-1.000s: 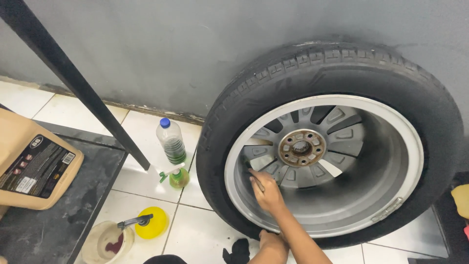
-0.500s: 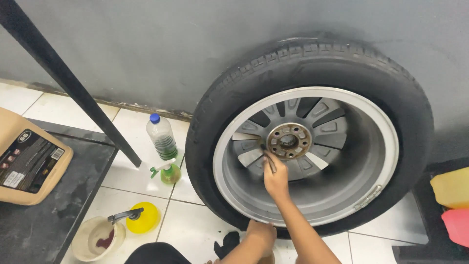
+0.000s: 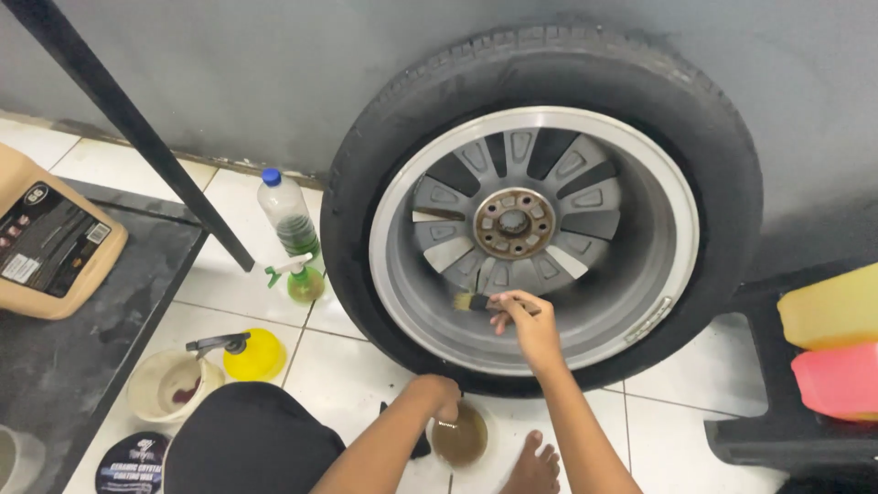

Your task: The person sits on the floor and uses a brush to clean the rim of a car wheel. They repeatedly dip the brush into a small container of liquid and scrub the metal surface of the wheel.

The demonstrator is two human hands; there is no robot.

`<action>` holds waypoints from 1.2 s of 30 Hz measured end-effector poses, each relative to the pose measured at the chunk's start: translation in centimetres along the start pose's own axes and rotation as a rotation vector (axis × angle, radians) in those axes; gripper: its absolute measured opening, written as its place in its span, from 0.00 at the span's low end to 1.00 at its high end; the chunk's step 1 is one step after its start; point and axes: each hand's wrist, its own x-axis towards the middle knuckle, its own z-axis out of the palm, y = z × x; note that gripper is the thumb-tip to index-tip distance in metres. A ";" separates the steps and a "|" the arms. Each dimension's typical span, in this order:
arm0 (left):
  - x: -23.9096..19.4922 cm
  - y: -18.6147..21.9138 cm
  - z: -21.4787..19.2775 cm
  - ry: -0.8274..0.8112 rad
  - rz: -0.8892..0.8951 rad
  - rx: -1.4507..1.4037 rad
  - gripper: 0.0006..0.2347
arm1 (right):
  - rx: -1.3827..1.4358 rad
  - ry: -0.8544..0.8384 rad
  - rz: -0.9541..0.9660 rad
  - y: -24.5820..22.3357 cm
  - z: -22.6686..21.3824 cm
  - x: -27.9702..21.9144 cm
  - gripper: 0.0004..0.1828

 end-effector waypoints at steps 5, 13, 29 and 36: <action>6.3 -2.8 6.1 0.074 -0.252 -0.420 0.18 | 0.054 0.028 0.160 0.6 -1.6 -4.8 0.13; 4.2 0.7 12.6 0.562 -0.449 -1.123 0.26 | 0.102 0.005 0.469 8.4 -3.0 -11.4 0.13; 4.5 1.0 14.9 0.562 -0.308 -1.061 0.27 | -0.281 0.098 0.695 14.5 -1.8 -14.4 0.11; 3.8 1.5 13.2 0.532 -0.313 -1.079 0.24 | -0.462 0.007 0.805 8.7 2.6 -14.2 0.17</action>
